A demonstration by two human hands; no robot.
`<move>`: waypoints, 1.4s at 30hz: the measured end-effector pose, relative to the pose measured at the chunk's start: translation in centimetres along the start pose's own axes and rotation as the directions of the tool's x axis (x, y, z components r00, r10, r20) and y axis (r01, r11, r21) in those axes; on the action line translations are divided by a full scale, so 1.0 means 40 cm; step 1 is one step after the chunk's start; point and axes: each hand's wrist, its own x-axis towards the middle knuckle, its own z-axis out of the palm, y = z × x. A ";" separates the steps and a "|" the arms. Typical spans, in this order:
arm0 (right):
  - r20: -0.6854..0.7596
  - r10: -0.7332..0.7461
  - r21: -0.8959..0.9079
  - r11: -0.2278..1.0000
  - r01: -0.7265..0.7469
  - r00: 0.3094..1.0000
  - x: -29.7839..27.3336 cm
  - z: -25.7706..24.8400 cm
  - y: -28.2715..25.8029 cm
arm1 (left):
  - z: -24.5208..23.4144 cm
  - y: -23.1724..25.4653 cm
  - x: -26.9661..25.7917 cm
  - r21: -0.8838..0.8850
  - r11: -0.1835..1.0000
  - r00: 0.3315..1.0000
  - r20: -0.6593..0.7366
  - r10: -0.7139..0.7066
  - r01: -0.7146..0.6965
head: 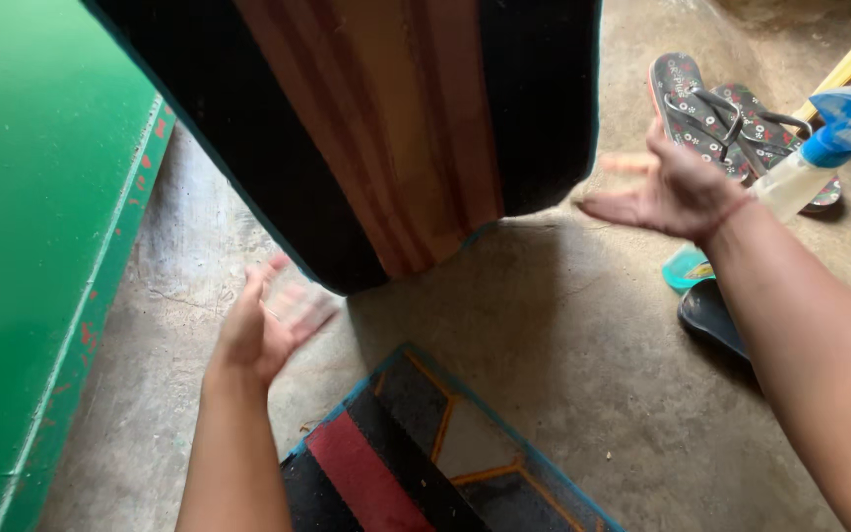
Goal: The person cleans several small floor mats by hand on a concrete floor, including flipping them over and scrubbing them with a small brush.
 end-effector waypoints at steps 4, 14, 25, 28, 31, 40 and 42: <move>0.069 0.268 -0.001 0.963 -0.269 0.961 -0.046 -0.014 0.091 | 0.050 -0.051 -0.099 -0.065 0.968 0.968 0.080 -0.238 0.243; 0.260 -0.029 0.164 0.986 -0.015 0.965 -0.104 -0.007 0.025 | 0.114 0.002 -0.136 -0.321 0.939 0.979 0.196 -0.065 0.127; 0.052 -0.036 -0.001 0.999 0.037 0.998 -0.099 0.038 0.011 | 0.059 -0.106 -0.024 0.072 0.995 0.986 -0.151 -0.064 0.076; -0.029 0.015 -0.069 0.997 -0.016 0.999 -0.057 0.057 0.057 | 0.041 -0.170 0.040 0.294 0.951 0.958 -0.288 -0.010 0.098; -0.100 0.056 -0.126 0.990 -0.069 0.993 -0.004 0.093 0.115 | 0.048 -0.222 0.086 0.558 0.819 0.927 -0.362 0.093 0.135; -0.091 0.117 -0.194 0.972 -0.133 0.989 0.137 0.158 0.227 | 0.074 -0.361 0.248 0.443 0.879 0.842 -0.530 0.098 0.177; -0.093 0.088 -0.213 0.971 -0.106 0.992 0.158 0.148 0.242 | 0.069 -0.378 0.265 0.449 0.880 0.842 -0.526 0.119 0.156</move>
